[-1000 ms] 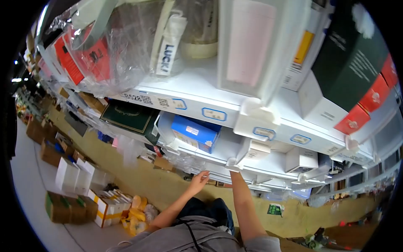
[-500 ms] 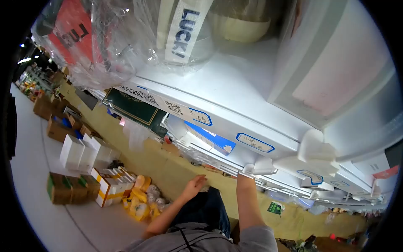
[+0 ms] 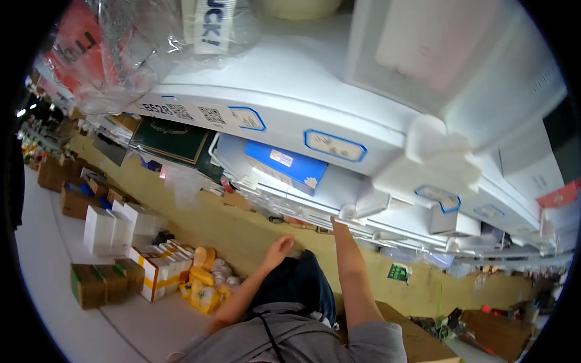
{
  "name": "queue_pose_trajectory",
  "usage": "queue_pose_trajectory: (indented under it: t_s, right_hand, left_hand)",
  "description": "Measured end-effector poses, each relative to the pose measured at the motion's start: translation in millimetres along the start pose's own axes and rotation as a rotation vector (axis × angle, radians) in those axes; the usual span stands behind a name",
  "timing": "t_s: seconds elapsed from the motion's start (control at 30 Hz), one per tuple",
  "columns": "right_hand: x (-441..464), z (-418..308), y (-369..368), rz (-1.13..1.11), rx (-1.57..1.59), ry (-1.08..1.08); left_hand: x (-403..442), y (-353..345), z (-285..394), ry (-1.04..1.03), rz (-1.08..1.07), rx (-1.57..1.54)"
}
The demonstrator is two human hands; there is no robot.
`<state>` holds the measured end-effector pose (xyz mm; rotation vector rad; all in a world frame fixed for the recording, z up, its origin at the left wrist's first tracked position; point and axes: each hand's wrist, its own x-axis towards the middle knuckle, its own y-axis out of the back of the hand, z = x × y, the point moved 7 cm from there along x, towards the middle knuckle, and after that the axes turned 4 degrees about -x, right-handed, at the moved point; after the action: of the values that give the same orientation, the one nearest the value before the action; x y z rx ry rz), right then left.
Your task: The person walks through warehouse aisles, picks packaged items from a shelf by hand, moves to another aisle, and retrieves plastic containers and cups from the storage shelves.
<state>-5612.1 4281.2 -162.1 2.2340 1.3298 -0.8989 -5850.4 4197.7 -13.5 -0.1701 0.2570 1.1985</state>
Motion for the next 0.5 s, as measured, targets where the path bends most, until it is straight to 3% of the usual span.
queue_pose_trajectory:
  t_s: [0.2, 0.27, 0.4, 0.5]
  right_hand:
    - [-90.2, 5.9, 7.5, 0.055, -0.014, 0.224]
    - [-111.9, 23.0, 14.7, 0.027, -0.084, 0.107]
    - [-149.0, 46.7, 29.1, 0.082, -0.050, 0.106]
    - [-164.4, 62.5, 31.3, -0.039, 0.188, 0.066]
  left_hand:
    - [26.8, -27.0, -54.2, 0.027, -0.094, -0.055]
    - [29.2, -31.0, -53.3, 0.256, -0.035, -0.230]
    - [34.3, -41.7, -36.1, 0.404, -0.073, -0.212]
    - [43.9, -56.8, -44.1, 0.450, -0.140, -0.291]
